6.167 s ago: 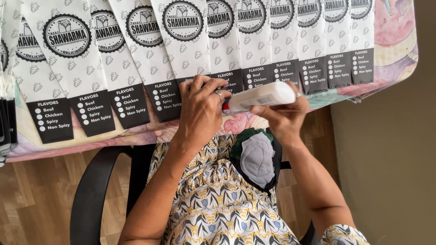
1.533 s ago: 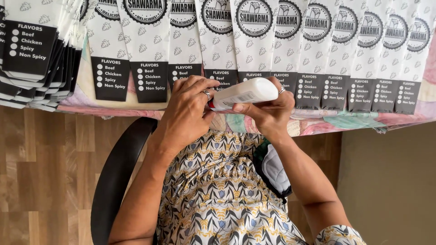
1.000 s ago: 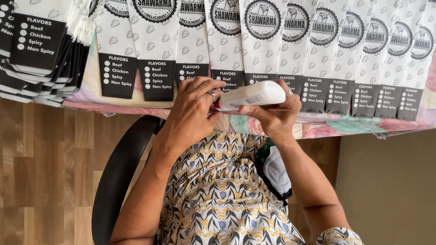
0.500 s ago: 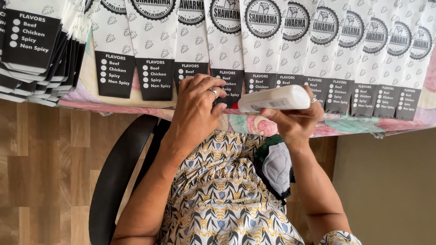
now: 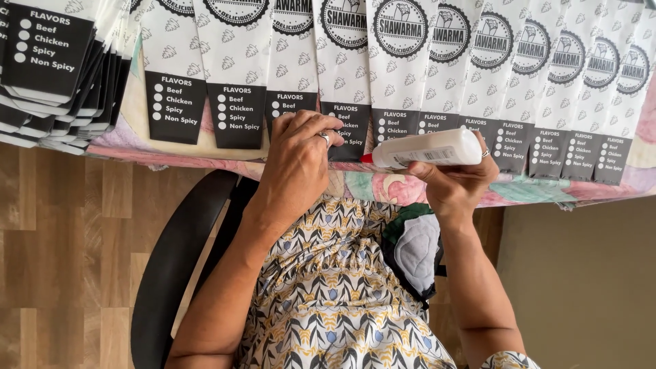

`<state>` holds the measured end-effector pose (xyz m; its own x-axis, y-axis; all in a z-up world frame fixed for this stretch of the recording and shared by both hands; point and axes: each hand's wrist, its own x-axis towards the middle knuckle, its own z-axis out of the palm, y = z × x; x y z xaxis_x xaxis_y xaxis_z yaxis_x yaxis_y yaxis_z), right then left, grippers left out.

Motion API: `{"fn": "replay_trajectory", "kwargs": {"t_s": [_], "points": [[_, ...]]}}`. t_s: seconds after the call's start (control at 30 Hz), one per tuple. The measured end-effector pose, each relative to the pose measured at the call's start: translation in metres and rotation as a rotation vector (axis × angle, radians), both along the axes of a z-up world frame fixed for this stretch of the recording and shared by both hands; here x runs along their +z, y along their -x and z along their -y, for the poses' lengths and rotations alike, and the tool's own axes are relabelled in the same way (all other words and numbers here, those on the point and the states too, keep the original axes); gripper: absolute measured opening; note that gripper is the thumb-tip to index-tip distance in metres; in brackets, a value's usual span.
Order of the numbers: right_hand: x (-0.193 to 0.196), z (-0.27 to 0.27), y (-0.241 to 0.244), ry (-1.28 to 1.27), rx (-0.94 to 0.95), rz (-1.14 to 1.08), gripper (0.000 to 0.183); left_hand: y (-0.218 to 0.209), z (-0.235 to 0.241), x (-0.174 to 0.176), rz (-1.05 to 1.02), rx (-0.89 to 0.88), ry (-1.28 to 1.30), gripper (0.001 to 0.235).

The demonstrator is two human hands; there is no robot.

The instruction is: The person arranges multiple white paper food packages on a table, aligns them in rows, and applies glue from a bottle to the edges of the packages to secure them. The person handles the packages one at a time and uses a glue bottle to apply adhesive along the edges.

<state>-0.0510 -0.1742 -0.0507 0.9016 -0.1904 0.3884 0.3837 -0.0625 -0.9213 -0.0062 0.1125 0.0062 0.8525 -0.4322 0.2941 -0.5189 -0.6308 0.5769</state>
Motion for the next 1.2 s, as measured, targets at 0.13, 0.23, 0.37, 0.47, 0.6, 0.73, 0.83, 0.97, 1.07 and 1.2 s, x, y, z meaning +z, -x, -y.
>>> {"fn": "replay_trajectory", "kwargs": {"t_s": [0.13,0.23,0.37,0.47,0.6,0.73,0.83,0.97,1.07,1.2], "points": [[0.015,-0.038,-0.010,-0.052,0.016,0.009,0.048,-0.001,-0.002,0.000,0.032,-0.015,0.026,0.018],[0.012,-0.061,-0.014,-0.052,0.056,0.012,0.046,-0.001,-0.003,0.002,0.028,-0.020,0.029,0.019],[0.018,-0.059,-0.013,-0.026,0.023,0.013,0.048,-0.001,-0.004,0.007,0.030,-0.021,-0.002,0.020],[0.018,-0.037,-0.007,-0.039,-0.007,0.014,0.048,-0.002,-0.003,0.002,0.021,-0.023,-0.004,0.023],[-0.002,-0.013,-0.001,-0.052,-0.033,-0.008,0.050,-0.003,-0.001,0.001,0.006,-0.021,-0.010,0.022],[0.016,-0.053,-0.012,-0.062,-0.009,0.009,0.045,-0.003,0.000,0.002,0.031,-0.028,-0.019,0.023],[0.011,-0.069,-0.016,-0.086,0.033,0.033,0.044,-0.001,0.000,0.004,0.029,-0.017,-0.024,0.022],[0.026,-0.061,-0.012,-0.039,0.010,0.035,0.043,-0.003,0.000,0.000,0.007,-0.020,-0.023,0.023],[0.026,-0.038,-0.005,-0.055,-0.049,0.019,0.046,-0.005,0.002,-0.004,0.027,-0.017,-0.012,0.022],[-0.018,0.009,0.000,-0.192,-0.125,0.029,0.049,-0.007,-0.004,-0.002,0.111,-0.033,0.038,0.021]]}}
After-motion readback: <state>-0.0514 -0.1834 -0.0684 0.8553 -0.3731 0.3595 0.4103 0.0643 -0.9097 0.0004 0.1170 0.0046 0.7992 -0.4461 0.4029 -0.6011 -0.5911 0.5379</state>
